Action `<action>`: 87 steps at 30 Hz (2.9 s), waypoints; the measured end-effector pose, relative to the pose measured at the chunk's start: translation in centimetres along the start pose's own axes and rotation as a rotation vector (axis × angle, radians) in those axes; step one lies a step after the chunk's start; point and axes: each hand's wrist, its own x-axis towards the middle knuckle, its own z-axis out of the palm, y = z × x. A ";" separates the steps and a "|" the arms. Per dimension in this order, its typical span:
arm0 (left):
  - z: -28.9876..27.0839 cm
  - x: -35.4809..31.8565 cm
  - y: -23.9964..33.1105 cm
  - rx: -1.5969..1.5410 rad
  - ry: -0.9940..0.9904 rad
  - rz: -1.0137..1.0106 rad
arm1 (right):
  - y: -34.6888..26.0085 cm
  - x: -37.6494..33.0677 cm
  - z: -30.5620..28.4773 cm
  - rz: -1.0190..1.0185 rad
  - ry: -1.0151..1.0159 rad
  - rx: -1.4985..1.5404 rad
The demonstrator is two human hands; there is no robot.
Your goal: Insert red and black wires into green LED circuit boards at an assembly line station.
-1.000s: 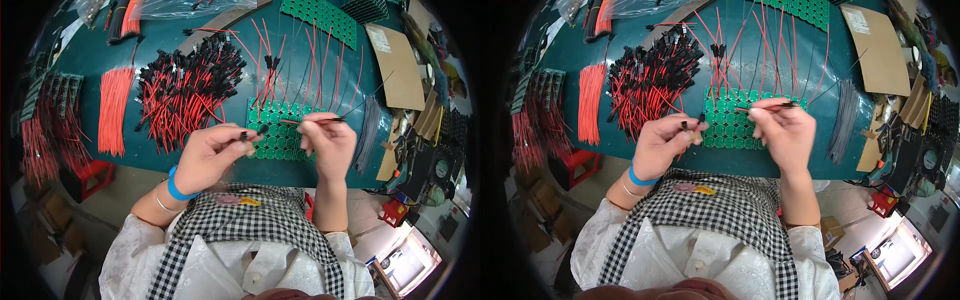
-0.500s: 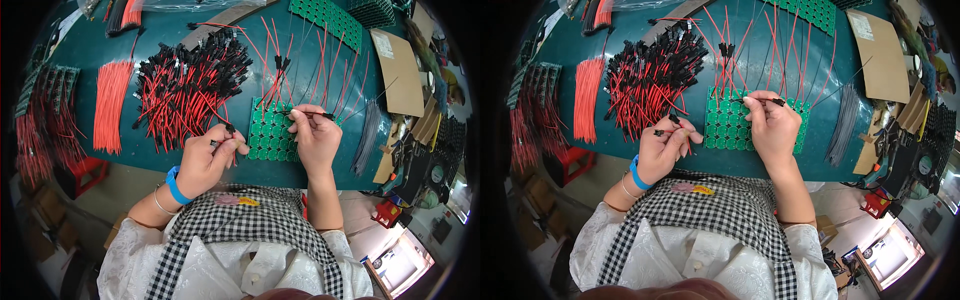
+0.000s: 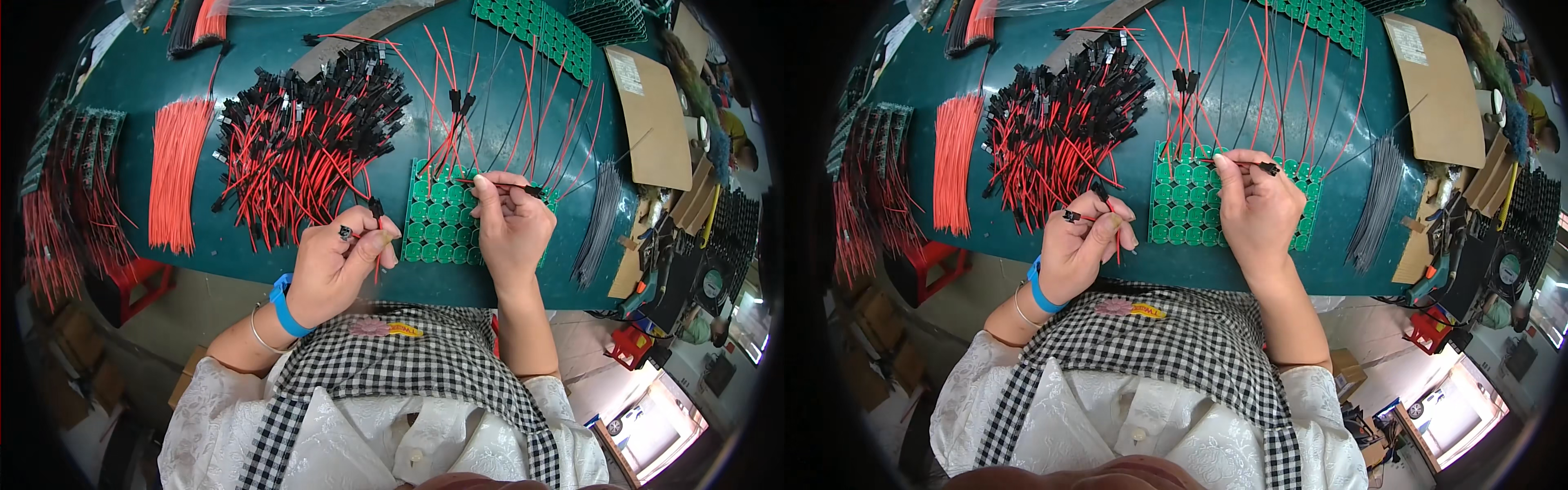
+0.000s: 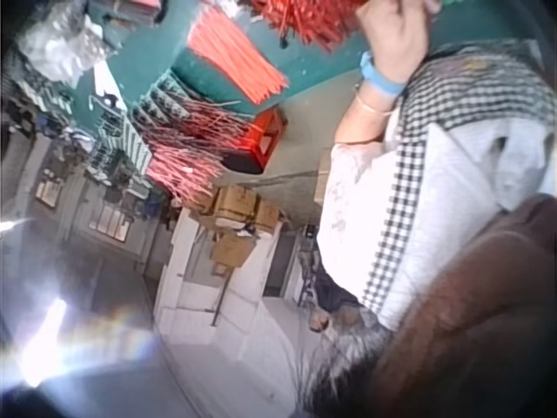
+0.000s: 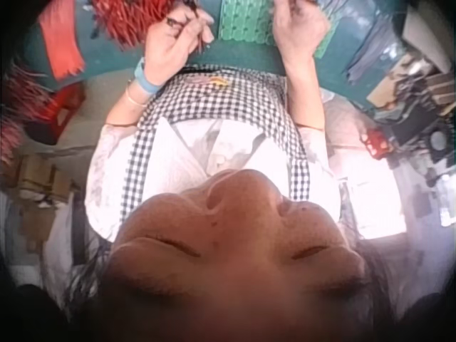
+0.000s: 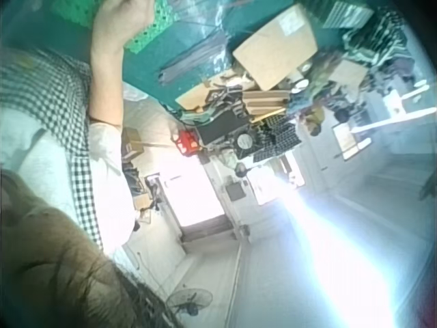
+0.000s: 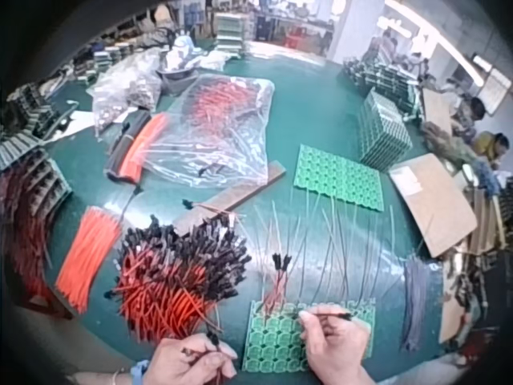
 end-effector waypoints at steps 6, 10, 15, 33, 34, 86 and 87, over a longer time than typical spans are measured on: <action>0.1 -0.1 0.0 -0.022 -0.008 -0.027 | -0.1 -0.1 -0.2 -0.001 0.001 0.001; 0.0 0.0 -0.1 -0.011 -0.024 -0.005 | 0.4 -0.1 0.0 -0.021 0.002 0.011; 0.0 0.0 -0.4 -0.003 -0.047 0.018 | 0.3 0.0 0.1 -0.132 0.020 -0.084; 0.1 0.1 -0.3 0.006 -0.036 0.012 | -0.6 0.6 0.1 -0.386 0.002 -0.311; 0.1 0.1 -0.2 0.009 -0.036 0.014 | -0.7 0.7 0.1 -0.407 -0.020 -0.335; 0.5 1.5 2.7 -0.005 -0.199 -0.127 | 1.4 1.0 -2.1 -0.297 -0.055 -0.001; 0.4 1.5 2.7 0.019 -0.205 -0.099 | 1.3 1.0 -2.2 -0.298 -0.057 -0.004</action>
